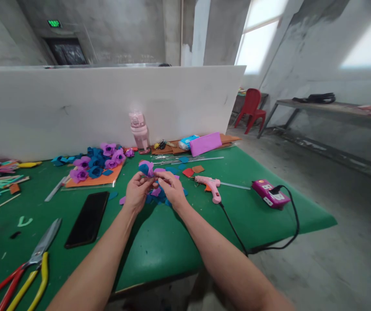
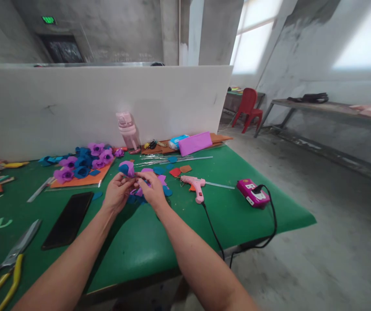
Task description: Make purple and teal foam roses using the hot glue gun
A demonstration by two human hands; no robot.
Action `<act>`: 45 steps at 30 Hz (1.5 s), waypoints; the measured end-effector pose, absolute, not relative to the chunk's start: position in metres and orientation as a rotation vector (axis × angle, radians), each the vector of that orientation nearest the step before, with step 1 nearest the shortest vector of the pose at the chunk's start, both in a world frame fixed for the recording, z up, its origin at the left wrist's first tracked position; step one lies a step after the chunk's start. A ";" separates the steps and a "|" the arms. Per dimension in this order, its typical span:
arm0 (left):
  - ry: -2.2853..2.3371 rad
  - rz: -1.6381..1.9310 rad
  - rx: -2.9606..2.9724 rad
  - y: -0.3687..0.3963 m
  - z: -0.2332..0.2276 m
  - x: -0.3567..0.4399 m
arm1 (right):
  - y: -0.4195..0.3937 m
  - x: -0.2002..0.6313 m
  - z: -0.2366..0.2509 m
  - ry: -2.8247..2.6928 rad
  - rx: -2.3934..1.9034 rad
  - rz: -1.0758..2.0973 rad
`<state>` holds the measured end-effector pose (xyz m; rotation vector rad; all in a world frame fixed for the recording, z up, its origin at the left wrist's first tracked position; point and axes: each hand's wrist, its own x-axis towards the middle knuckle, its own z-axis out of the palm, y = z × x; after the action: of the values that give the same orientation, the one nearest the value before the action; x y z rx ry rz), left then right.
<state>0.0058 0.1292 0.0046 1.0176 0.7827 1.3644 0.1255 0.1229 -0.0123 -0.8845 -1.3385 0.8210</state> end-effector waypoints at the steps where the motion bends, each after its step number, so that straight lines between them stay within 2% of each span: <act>1: 0.785 1.368 1.017 0.129 0.004 0.006 | 0.122 0.126 -0.012 -1.362 -0.887 0.783; 13: 0.839 1.413 1.041 0.134 -0.003 0.003 | 0.108 0.127 -0.004 -1.624 -0.975 0.297; 20: 0.841 1.426 1.034 0.134 -0.004 0.004 | 0.108 0.128 0.001 -1.318 -1.051 0.374; 36: 0.817 1.371 1.126 0.128 -0.011 0.013 | 0.110 0.122 -0.002 -1.443 -1.138 0.359; 45: 0.727 1.337 1.123 0.130 -0.011 0.011 | 0.112 0.123 -0.005 -1.376 -1.000 0.551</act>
<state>0.0110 0.1298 -0.0113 1.1232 0.7266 1.3373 0.1234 0.1125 -0.0046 -1.0001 -1.3762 0.5507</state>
